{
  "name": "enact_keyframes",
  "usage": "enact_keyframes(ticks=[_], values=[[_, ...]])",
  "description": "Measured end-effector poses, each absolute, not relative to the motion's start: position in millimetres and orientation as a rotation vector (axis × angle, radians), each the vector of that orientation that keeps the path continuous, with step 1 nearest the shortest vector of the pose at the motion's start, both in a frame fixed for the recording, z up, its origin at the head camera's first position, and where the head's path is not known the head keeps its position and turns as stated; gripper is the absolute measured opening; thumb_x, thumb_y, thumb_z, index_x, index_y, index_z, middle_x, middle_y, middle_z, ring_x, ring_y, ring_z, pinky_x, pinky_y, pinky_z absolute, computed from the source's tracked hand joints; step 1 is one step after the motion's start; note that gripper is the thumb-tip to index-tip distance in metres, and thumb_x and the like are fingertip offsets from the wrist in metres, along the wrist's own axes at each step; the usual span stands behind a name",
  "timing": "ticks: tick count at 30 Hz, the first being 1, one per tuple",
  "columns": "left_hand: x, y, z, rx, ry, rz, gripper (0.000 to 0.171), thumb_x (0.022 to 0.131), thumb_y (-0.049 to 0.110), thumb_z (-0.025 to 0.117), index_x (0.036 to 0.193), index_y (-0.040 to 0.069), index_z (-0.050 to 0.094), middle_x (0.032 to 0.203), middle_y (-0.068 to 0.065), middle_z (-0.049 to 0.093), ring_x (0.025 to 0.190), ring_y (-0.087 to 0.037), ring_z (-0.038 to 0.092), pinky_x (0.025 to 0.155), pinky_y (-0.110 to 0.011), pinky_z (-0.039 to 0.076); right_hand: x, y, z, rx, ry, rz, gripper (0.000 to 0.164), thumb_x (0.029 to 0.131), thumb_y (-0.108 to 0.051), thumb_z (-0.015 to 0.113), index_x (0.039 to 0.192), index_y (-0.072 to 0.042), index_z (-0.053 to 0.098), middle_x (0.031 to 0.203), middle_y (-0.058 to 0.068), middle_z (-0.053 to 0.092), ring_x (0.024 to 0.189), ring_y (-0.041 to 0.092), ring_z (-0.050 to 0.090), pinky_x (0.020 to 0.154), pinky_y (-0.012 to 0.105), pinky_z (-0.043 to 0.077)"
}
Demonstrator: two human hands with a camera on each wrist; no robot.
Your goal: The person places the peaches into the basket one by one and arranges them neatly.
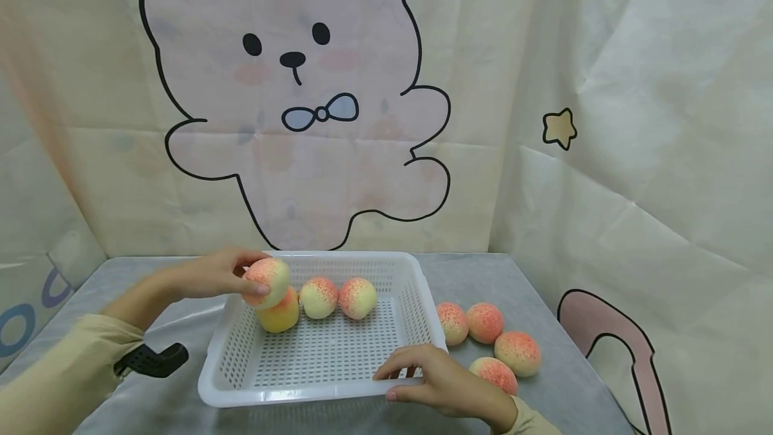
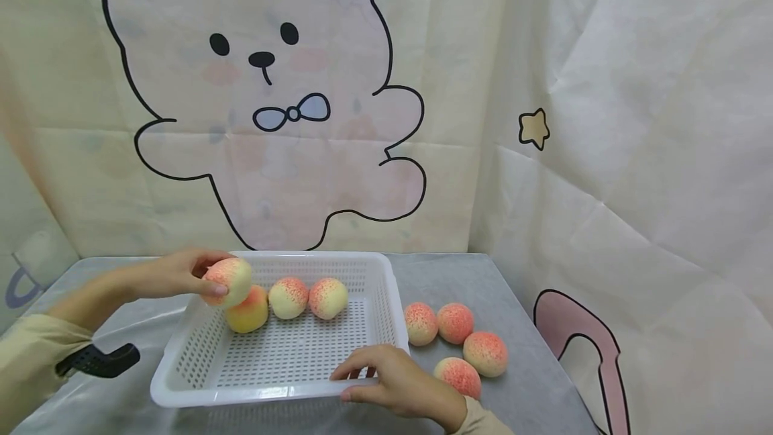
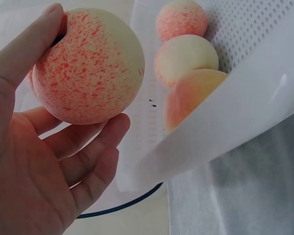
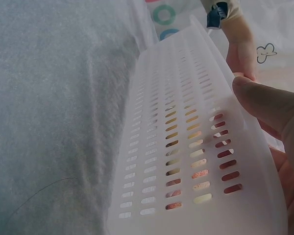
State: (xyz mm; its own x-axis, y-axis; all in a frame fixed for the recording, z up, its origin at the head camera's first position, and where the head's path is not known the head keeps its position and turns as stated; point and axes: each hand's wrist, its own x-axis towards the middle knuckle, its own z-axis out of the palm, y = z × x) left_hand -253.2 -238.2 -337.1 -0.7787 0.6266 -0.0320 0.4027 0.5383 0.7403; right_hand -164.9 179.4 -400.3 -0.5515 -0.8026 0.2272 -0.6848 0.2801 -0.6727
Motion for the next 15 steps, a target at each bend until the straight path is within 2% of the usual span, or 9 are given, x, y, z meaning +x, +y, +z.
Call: enact_keyframes(ticks=[2,9,15], values=[[-253.3,-234.7,-338.2,0.851,2.476,1.071,0.042,0.092,0.03,0.071,0.128,0.008,0.064,0.108,-0.004,0.068,0.093,-0.014,0.062,0.078,-0.027,0.052,-165.1,179.4,-400.3,-1.41,2.388,-1.125,0.023,0.094,-0.019,0.071,0.116,-0.011,0.074,0.11,0.004,0.077,0.093,0.017,0.069,0.076,0.023,0.055],[-253.6,-224.4,-343.1,0.831,2.472,1.029,0.047,0.091,0.032,0.073,0.13,0.009,0.064,0.108,-0.003,0.069,0.09,-0.014,0.062,0.076,-0.027,0.052,-165.4,179.3,-399.7,-1.44,2.399,-1.117,0.023,0.095,-0.022,0.07,0.115,-0.012,0.075,0.109,0.004,0.077,0.095,0.005,0.067,0.076,0.021,0.054],[-253.2,-213.4,-348.4,0.844,2.411,1.017,0.051,0.09,0.033,0.075,0.131,0.006,0.064,0.114,-0.004,0.069,0.091,-0.013,0.063,0.076,-0.026,0.053,-165.3,178.8,-399.2,-1.446,2.397,-1.117,0.022,0.094,-0.02,0.071,0.115,-0.012,0.075,0.109,0.003,0.077,0.095,0.001,0.064,0.076,0.02,0.054]])
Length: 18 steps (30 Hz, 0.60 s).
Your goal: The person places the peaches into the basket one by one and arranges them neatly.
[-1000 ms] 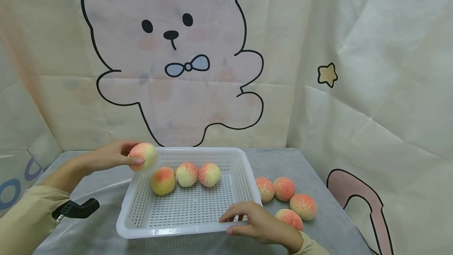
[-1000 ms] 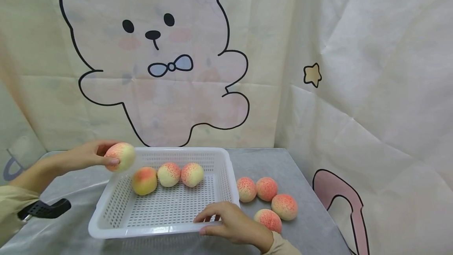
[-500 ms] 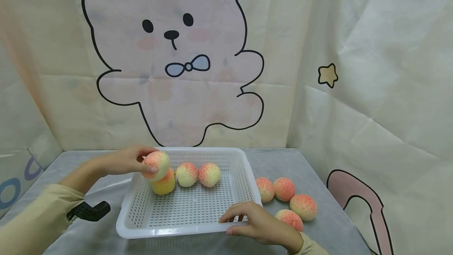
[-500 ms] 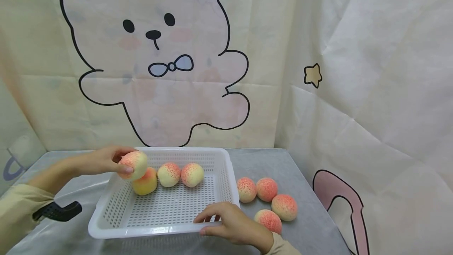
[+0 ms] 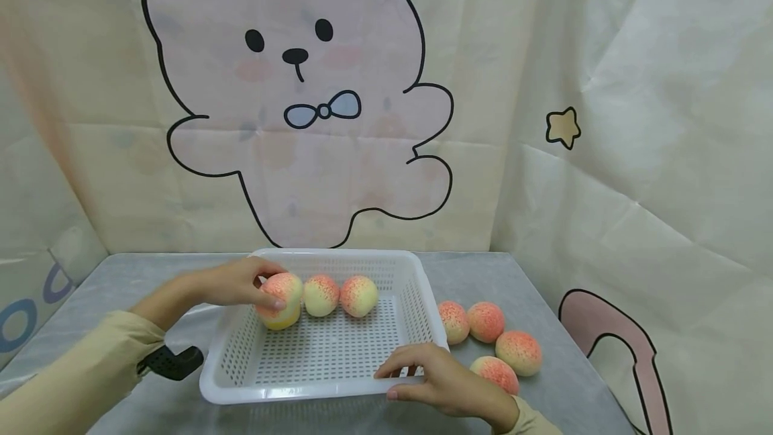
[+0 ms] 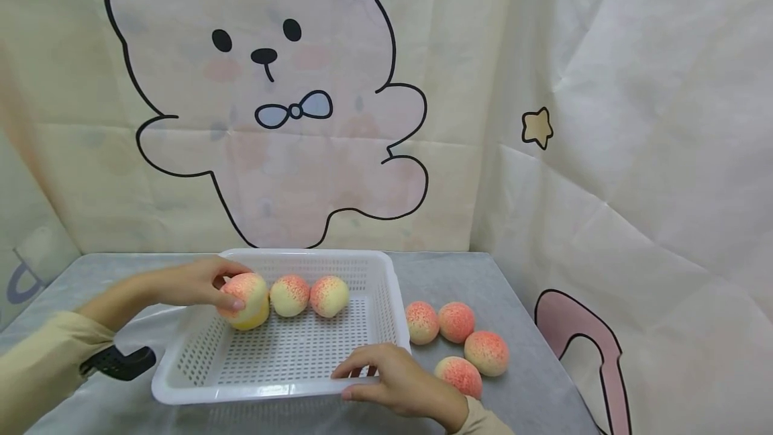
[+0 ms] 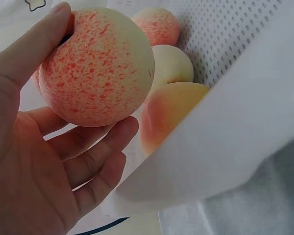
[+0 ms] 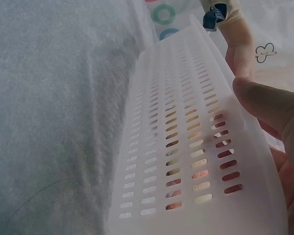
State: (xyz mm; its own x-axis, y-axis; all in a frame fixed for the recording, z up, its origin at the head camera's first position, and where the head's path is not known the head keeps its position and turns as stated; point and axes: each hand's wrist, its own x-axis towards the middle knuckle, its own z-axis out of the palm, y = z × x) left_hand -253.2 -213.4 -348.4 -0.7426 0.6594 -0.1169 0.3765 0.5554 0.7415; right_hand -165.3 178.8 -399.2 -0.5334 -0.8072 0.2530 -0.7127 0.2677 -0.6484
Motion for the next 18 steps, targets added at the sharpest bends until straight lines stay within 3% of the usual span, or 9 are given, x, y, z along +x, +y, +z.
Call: enact_keyframes(ticks=[8,18], values=[[-248.8,-201.4,-353.2,0.81,2.437,0.892,0.059,0.084,0.029,0.081,0.133,0.002,0.061,0.118,-0.004,0.067,0.098,-0.015,0.059,0.079,-0.027,0.051,-165.0,178.2,-398.8,-1.442,2.393,-1.12,0.022,0.093,-0.016,0.071,0.115,-0.012,0.075,0.108,0.003,0.077,0.095,0.0,0.064,0.076,0.02,0.054],[-236.2,-190.8,-350.1,0.697,2.525,0.791,0.069,0.073,0.018,0.09,0.133,0.004,0.059,0.122,-0.008,0.061,0.105,-0.021,0.054,0.087,-0.039,0.05,-164.7,178.5,-398.3,-1.429,2.399,-1.117,0.022,0.094,-0.017,0.071,0.115,-0.013,0.075,0.109,0.003,0.077,0.096,0.0,0.064,0.077,0.02,0.054]])
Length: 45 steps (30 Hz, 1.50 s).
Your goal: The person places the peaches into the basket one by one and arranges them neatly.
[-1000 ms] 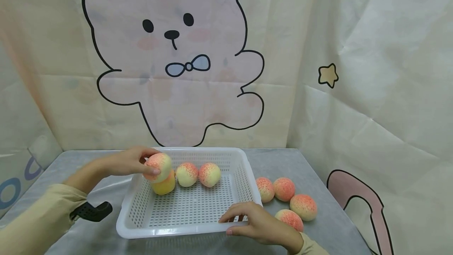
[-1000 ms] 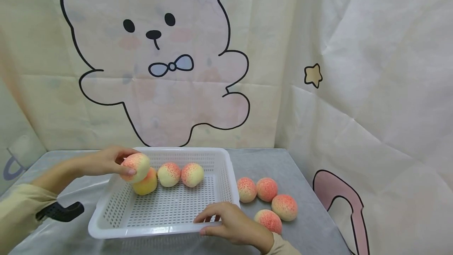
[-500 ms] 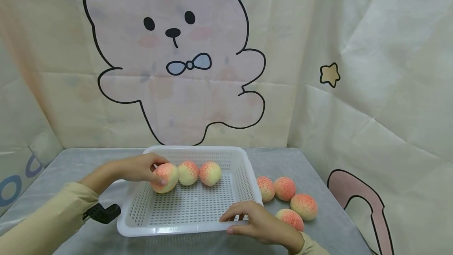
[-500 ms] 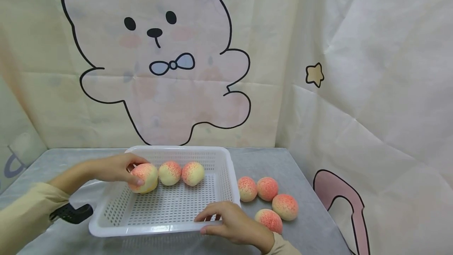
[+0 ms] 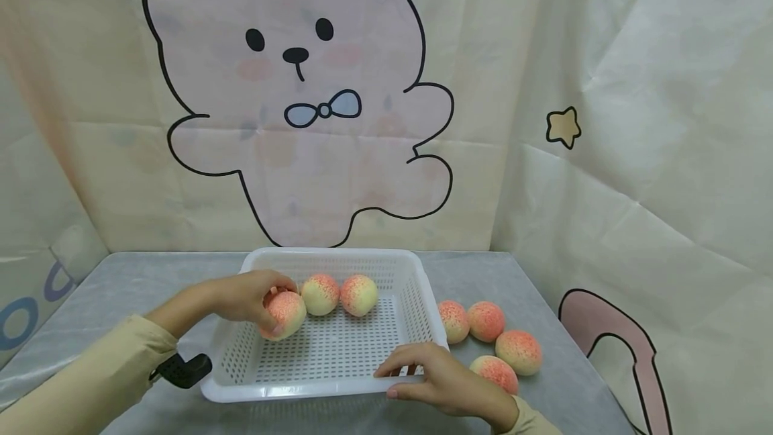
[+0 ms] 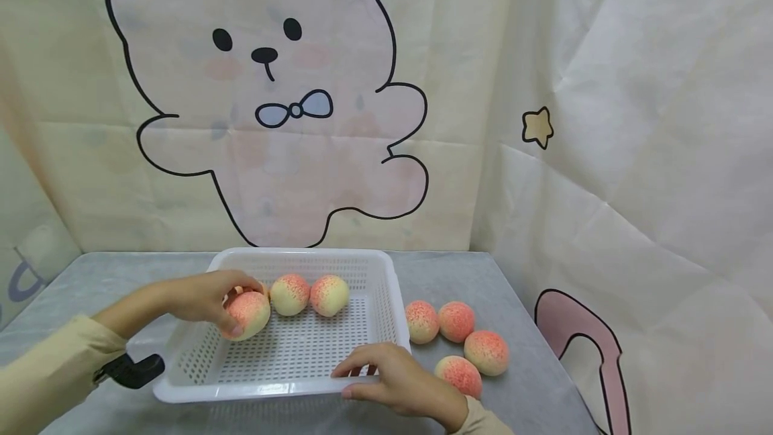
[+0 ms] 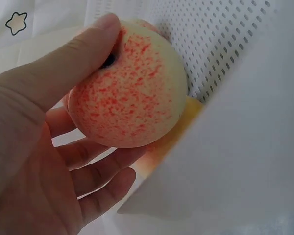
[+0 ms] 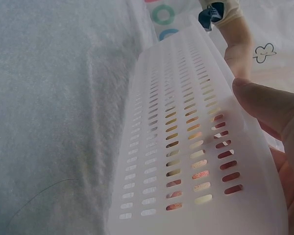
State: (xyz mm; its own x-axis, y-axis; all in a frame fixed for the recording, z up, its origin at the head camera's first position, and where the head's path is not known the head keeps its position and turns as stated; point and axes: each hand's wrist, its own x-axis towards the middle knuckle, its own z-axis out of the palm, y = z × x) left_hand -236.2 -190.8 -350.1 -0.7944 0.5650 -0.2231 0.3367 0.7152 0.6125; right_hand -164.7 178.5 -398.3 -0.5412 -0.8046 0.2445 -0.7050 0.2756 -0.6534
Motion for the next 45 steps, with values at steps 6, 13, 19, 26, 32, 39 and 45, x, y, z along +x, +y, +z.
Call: enact_keyframes(ticks=[6,13,19,26,32,39,45], values=[[-232.5,-191.0,-350.4,0.656,2.522,0.745,0.068,0.07,0.013,0.092,0.131,0.01,0.062,0.115,-0.005,0.06,0.103,-0.021,0.052,0.085,-0.04,0.049,-164.3,178.5,-398.1,-1.431,2.396,-1.125,0.022,0.094,-0.019,0.071,0.115,-0.012,0.075,0.108,0.003,0.077,0.096,0.0,0.064,0.076,0.02,0.054],[-232.1,-191.0,-353.5,0.699,2.508,0.707,0.067,0.066,0.005,0.092,0.128,0.015,0.068,0.112,-0.003,0.059,0.104,-0.021,0.052,0.089,-0.043,0.05,-164.1,178.2,-397.8,-1.428,2.395,-1.123,0.022,0.094,-0.017,0.071,0.115,-0.013,0.075,0.109,0.003,0.077,0.096,0.001,0.064,0.077,0.02,0.054],[-231.1,-188.1,-355.0,0.706,2.499,0.618,0.067,0.062,0.001,0.093,0.123,0.019,0.07,0.119,-0.001,0.06,0.109,-0.02,0.051,0.097,-0.049,0.048,-164.1,178.7,-398.1,-1.398,2.389,-1.129,0.023,0.096,-0.023,0.069,0.116,-0.013,0.075,0.109,0.003,0.077,0.097,0.0,0.064,0.077,0.021,0.054],[-231.2,-186.7,-355.7,0.705,2.52,0.489,0.058,0.065,0.007,0.094,0.118,0.015,0.072,0.115,0.002,0.066,0.106,-0.02,0.056,0.095,-0.048,0.05,-164.1,178.7,-398.8,-1.418,2.399,-1.128,0.022,0.094,-0.019,0.071,0.115,-0.013,0.075,0.109,0.003,0.077,0.098,0.001,0.064,0.077,0.02,0.054],[-232.7,-185.3,-356.3,0.656,2.522,0.49,0.043,0.071,0.003,0.089,0.11,0.013,0.076,0.101,0.0,0.068,0.095,-0.022,0.057,0.088,-0.047,0.054,-164.4,178.8,-399.5,-1.423,2.397,-1.129,0.022,0.093,-0.015,0.072,0.116,-0.013,0.074,0.109,0.003,0.077,0.096,0.001,0.064,0.076,0.02,0.054],[-233.6,-184.9,-355.8,0.655,2.557,0.492,0.038,0.074,0.001,0.086,0.109,0.013,0.075,0.098,-0.003,0.066,0.092,-0.022,0.056,0.084,-0.044,0.055,-165.1,178.3,-400.2,-1.426,2.401,-1.123,0.022,0.094,-0.019,0.071,0.116,-0.013,0.074,0.109,0.003,0.077,0.096,0.001,0.064,0.076,0.02,0.054],[-235.2,-187.6,-353.0,0.67,2.543,0.571,0.036,0.078,0.004,0.082,0.113,0.009,0.074,0.1,-0.005,0.067,0.09,-0.021,0.057,0.082,-0.042,0.056,-164.9,178.3,-400.4,-1.43,2.402,-1.124,0.022,0.094,-0.019,0.071,0.115,-0.013,0.074,0.109,0.002,0.077,0.096,0.001,0.064,0.076,0.02,0.054]])
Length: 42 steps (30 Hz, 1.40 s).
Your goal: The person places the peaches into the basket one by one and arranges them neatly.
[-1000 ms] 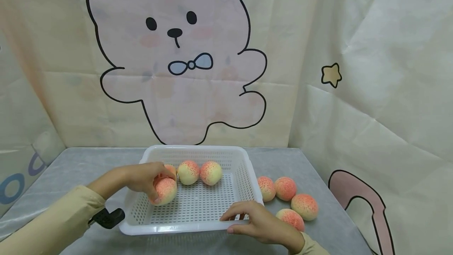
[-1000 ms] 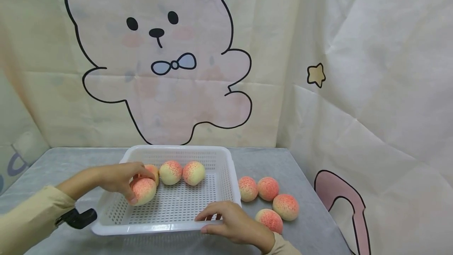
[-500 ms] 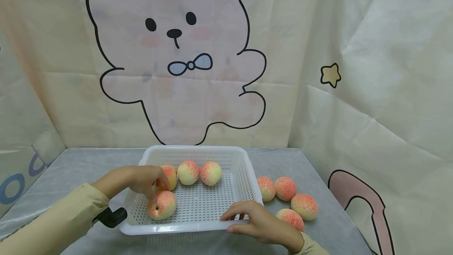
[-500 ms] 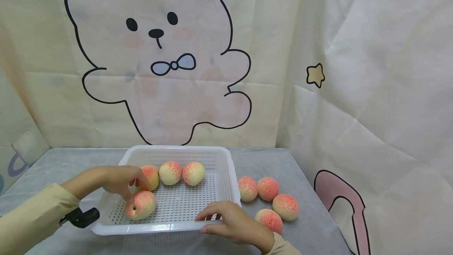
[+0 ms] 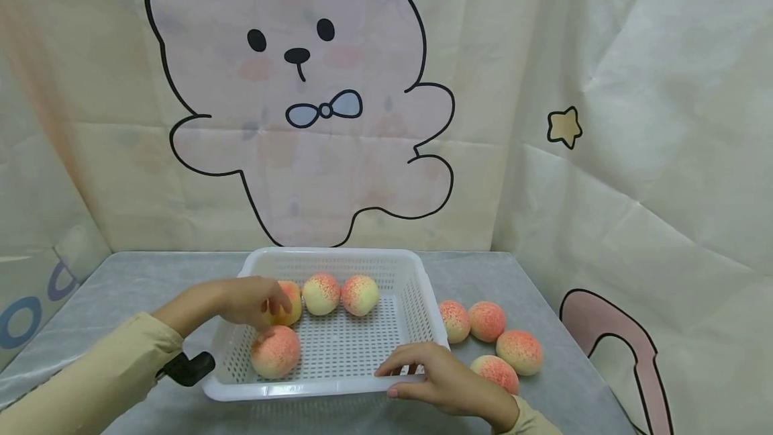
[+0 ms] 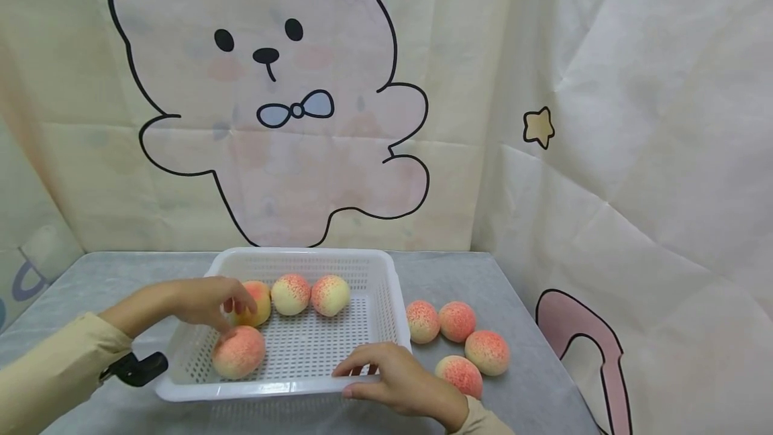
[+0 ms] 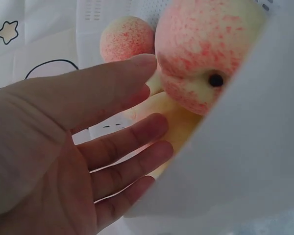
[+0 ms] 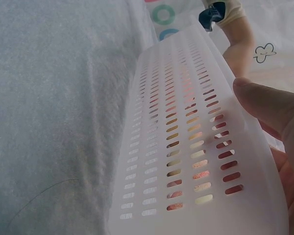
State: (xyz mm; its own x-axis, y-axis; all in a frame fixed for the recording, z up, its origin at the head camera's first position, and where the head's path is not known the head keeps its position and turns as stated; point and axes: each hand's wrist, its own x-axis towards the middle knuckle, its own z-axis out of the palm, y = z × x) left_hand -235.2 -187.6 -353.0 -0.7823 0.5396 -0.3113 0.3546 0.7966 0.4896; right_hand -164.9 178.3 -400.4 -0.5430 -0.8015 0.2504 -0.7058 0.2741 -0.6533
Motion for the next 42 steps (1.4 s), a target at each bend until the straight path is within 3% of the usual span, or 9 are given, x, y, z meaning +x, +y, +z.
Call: enact_keyframes(ticks=[11,34,42], values=[[-236.6,-197.4,-341.4,0.816,2.573,0.667,0.03,0.092,0.017,0.073,0.119,0.004,0.071,0.097,0.001,0.07,0.088,-0.014,0.061,0.079,-0.032,0.058,-164.1,178.3,-400.0,-1.438,2.387,-1.137,0.022,0.094,-0.017,0.071,0.115,-0.012,0.074,0.108,0.003,0.077,0.094,0.001,0.064,0.076,0.02,0.054],[-233.4,-224.1,-328.8,0.771,2.69,0.856,0.042,0.099,0.034,0.064,0.131,0.006,0.062,0.118,-0.01,0.069,0.108,-0.026,0.064,0.089,-0.051,0.056,-166.0,179.4,-402.1,-1.437,2.39,-1.126,0.022,0.095,-0.019,0.07,0.116,-0.012,0.074,0.109,0.004,0.077,0.096,0.0,0.064,0.076,0.02,0.053],[-229.0,-234.5,-329.2,0.767,2.746,0.899,0.043,0.101,0.037,0.061,0.131,0.006,0.062,0.119,-0.007,0.068,0.107,-0.021,0.062,0.088,-0.043,0.055,-166.7,179.7,-403.1,-1.445,2.397,-1.124,0.023,0.094,-0.02,0.071,0.116,-0.012,0.074,0.109,0.003,0.077,0.096,0.0,0.064,0.076,0.02,0.053]])
